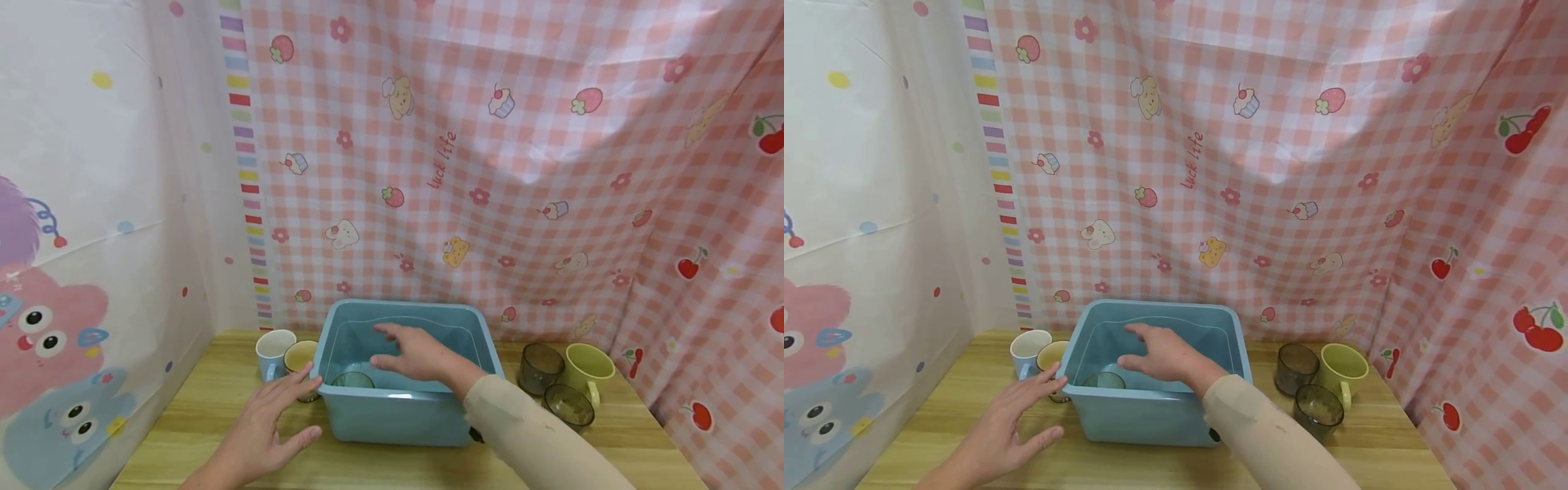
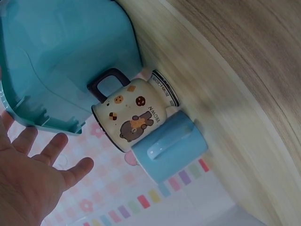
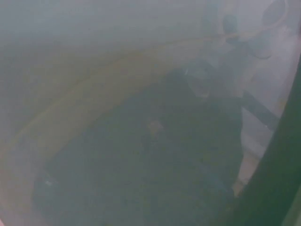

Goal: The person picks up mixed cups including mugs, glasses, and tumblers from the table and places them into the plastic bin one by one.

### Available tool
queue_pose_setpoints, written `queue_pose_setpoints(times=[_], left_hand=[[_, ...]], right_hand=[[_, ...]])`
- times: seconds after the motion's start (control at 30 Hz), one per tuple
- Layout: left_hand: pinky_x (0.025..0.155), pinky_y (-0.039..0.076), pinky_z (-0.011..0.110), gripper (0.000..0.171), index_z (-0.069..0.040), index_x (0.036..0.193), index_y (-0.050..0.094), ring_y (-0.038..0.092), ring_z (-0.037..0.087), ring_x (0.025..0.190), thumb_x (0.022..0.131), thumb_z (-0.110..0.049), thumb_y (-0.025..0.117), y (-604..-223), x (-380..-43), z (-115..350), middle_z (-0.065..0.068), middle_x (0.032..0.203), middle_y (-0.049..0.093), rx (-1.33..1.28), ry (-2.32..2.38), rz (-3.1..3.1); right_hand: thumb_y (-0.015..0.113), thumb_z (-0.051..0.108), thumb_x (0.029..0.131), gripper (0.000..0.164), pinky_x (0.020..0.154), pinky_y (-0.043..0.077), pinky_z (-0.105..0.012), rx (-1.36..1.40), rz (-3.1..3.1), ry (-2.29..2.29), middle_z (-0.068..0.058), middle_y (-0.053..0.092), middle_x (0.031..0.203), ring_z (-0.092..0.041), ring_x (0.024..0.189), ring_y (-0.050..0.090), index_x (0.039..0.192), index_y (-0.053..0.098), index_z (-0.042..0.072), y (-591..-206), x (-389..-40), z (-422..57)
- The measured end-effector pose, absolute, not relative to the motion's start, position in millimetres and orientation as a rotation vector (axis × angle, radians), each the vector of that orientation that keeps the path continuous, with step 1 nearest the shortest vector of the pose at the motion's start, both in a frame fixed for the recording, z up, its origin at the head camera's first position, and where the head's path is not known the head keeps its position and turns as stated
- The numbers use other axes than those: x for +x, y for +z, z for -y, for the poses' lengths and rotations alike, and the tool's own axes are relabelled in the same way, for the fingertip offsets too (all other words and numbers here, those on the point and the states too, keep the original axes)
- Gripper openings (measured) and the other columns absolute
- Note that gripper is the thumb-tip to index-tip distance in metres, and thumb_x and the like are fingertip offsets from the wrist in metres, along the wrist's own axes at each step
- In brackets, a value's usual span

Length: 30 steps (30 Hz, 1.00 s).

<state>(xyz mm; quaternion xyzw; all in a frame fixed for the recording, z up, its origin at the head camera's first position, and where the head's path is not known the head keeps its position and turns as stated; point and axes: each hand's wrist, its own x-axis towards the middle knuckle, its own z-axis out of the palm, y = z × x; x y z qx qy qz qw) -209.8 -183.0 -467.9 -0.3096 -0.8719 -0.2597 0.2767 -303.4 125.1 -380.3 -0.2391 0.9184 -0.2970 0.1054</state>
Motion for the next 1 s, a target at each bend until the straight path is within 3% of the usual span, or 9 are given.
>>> queue_pose_setpoints(times=[0.4,0.6,1.0], left_hand=[[0.103,0.048,0.070,0.073,-0.022,0.149,0.063,0.062,0.037,0.136,0.084,-0.037,0.091,-468,-210,183,0.010,0.160,0.058,-0.849,-0.652,2.336],[0.103,0.048,0.070,0.075,-0.022,0.150,0.062,0.062,0.037,0.137,0.083,-0.034,0.092,-469,-211,183,0.009,0.161,0.057,-0.845,-0.646,2.348],[0.102,0.050,0.065,0.076,-0.025,0.151,0.061,0.063,0.033,0.135,0.082,-0.036,0.092,-467,-211,183,0.008,0.161,0.058,-0.847,-0.598,2.359]], right_hand=[[0.075,0.057,0.096,0.078,0.121,0.045,-0.059,-0.628,-2.821,-0.920,-0.007,0.052,0.165,-0.032,0.153,0.049,0.163,0.047,0.027,-368,-300,-141],[0.075,0.060,0.095,0.078,0.121,0.044,-0.060,-0.593,-2.836,-0.940,-0.005,0.051,0.166,-0.031,0.153,0.049,0.162,0.047,0.033,-363,-300,-149],[0.076,0.062,0.093,0.080,0.122,0.044,-0.058,-0.605,-2.933,-0.926,0.002,0.052,0.165,-0.028,0.153,0.049,0.162,0.047,0.033,-358,-296,-169]])
